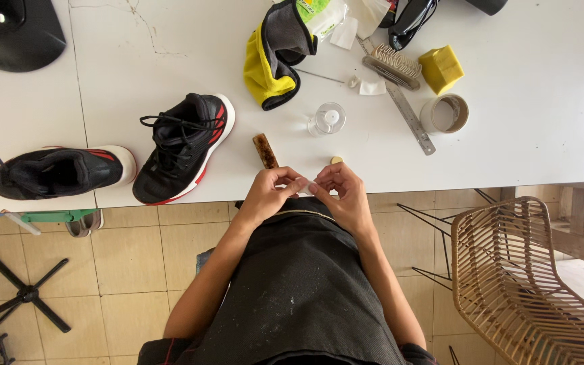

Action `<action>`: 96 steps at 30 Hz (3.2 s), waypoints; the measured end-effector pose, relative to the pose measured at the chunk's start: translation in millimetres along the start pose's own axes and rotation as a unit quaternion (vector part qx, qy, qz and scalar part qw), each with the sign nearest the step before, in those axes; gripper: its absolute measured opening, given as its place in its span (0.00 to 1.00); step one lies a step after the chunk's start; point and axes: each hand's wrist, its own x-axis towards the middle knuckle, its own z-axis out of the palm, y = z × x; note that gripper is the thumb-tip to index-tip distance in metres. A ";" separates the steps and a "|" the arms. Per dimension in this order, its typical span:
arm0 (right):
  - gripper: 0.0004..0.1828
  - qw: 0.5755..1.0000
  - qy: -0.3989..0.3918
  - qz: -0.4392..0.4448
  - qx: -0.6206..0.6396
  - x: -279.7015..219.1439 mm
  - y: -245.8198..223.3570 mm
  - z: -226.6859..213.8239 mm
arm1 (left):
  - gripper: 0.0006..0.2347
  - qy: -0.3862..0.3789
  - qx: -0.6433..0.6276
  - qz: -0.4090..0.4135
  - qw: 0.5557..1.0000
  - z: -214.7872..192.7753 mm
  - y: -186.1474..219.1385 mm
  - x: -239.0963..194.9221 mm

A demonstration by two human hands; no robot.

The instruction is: The person cleans a pair of black and red sneakers using a cotton swab and a liquid solution. They repeatedly dip the swab into a bottle and rub the white midsole and red outsole areas of both shoes.

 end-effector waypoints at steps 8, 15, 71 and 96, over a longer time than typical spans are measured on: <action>0.14 0.998 -0.022 -0.004 -0.064 18.1 -8.5 -7.2 | 0.10 -0.037 -0.059 0.008 0.998 -12.6 -18.3 14.2; 0.31 0.965 0.182 -0.146 -0.117 58.9 16.9 -25.4 | 0.14 0.016 -0.115 0.019 0.993 -20.5 -28.5 42.1; 0.38 0.923 0.091 -0.208 -0.312 36.8 51.1 -47.1 | 0.10 -0.018 -0.131 -0.014 0.991 -1.2 -17.6 5.6; 0.37 0.996 -0.013 -0.084 -0.012 14.0 43.8 -1.8 | 0.16 0.109 -0.132 0.024 0.985 6.9 -20.0 -10.7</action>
